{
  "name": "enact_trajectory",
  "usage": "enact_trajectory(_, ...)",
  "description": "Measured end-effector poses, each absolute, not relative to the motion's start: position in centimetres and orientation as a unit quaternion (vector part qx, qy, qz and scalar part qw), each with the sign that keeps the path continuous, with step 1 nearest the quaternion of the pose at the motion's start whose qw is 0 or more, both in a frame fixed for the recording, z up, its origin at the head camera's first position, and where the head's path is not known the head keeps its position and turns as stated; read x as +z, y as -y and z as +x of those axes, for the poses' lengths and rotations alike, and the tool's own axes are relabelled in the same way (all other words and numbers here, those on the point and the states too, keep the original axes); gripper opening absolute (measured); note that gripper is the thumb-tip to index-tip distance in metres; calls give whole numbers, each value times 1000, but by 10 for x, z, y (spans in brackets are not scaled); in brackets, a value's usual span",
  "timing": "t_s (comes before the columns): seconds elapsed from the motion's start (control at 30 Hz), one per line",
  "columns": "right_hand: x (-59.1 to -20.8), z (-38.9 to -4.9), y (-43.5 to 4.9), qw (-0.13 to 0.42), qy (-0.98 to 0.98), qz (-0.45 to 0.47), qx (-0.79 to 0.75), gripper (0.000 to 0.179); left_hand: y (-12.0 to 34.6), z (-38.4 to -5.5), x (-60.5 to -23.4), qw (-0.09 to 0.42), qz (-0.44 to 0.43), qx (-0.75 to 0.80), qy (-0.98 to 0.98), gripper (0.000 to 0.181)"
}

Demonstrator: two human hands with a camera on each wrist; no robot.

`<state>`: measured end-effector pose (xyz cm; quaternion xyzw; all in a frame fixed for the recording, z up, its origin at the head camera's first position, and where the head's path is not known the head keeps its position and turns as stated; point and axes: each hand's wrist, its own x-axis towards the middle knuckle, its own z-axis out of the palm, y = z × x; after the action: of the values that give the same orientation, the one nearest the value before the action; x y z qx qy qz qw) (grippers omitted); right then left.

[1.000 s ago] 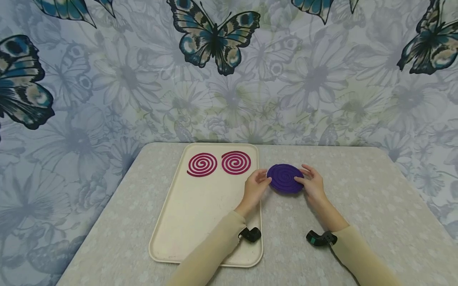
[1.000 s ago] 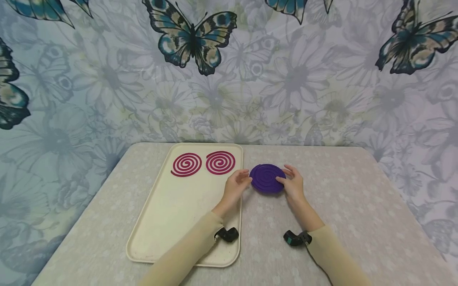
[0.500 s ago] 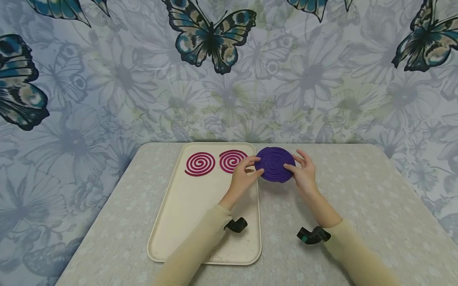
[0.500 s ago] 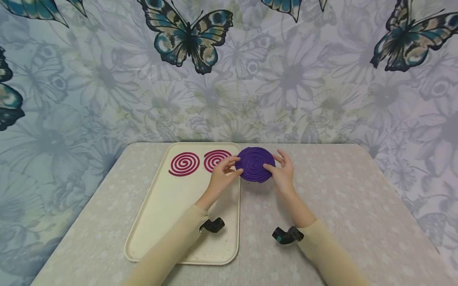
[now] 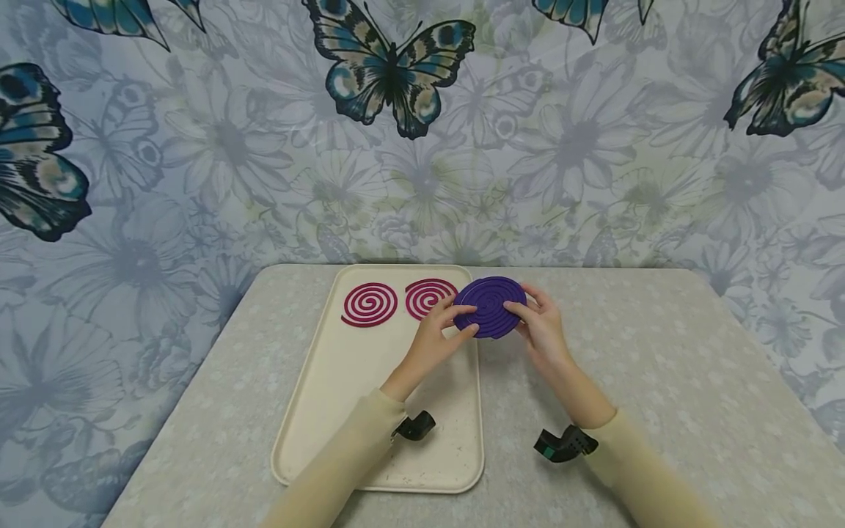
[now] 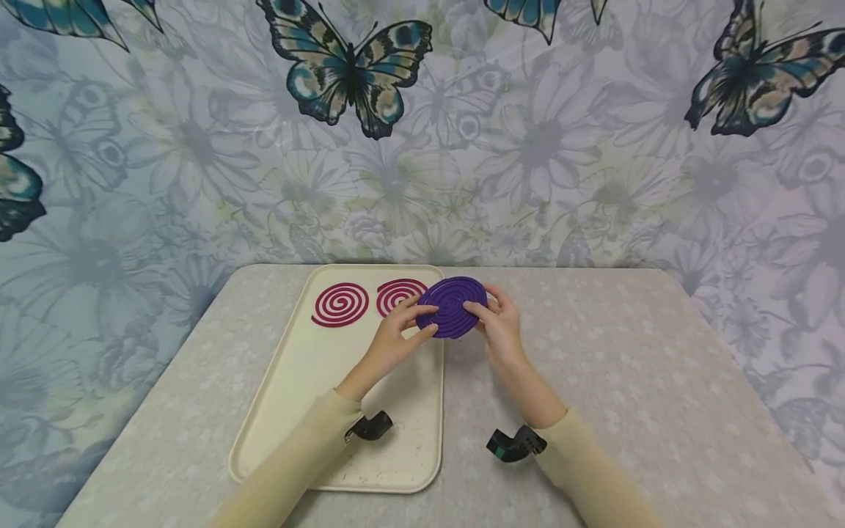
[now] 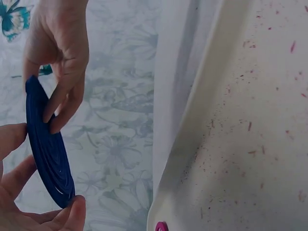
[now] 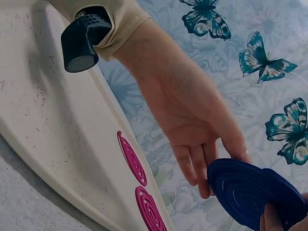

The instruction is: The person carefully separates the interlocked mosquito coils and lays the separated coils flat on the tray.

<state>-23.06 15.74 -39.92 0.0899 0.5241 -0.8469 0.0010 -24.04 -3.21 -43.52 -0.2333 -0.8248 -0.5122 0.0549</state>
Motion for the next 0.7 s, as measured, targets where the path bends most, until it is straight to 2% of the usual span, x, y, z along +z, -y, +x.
enact_trajectory(0.1, -401, -228, -155, 0, -529, 70, -845, 38, 32, -238, -437, 46, -234, -508, 828, 36)
enact_trajectory(0.2, -402, -227, -152, -10, -536, 31, -844, 28, 31, -237, -439, 33, -228, -523, 821, 38)
enact_trajectory(0.33, -405, -226, -149, -28, -545, -26, -838, 16, 30, -237, -441, -13, -210, -575, 791, 39)
enact_trajectory(0.5, -409, -228, -150, -40, -601, -72, -795, 31, 28, -238, -441, -66, -188, -623, 756, 42)
enact_trajectory(0.6, -412, -230, -151, -55, -633, -98, -766, 40, 29, -237, -437, -71, -183, -632, 750, 43)
enact_trajectory(0.7, -417, -230, -152, -69, -640, -122, -756, 39, 29, -230, -424, -73, -171, -636, 749, 41)
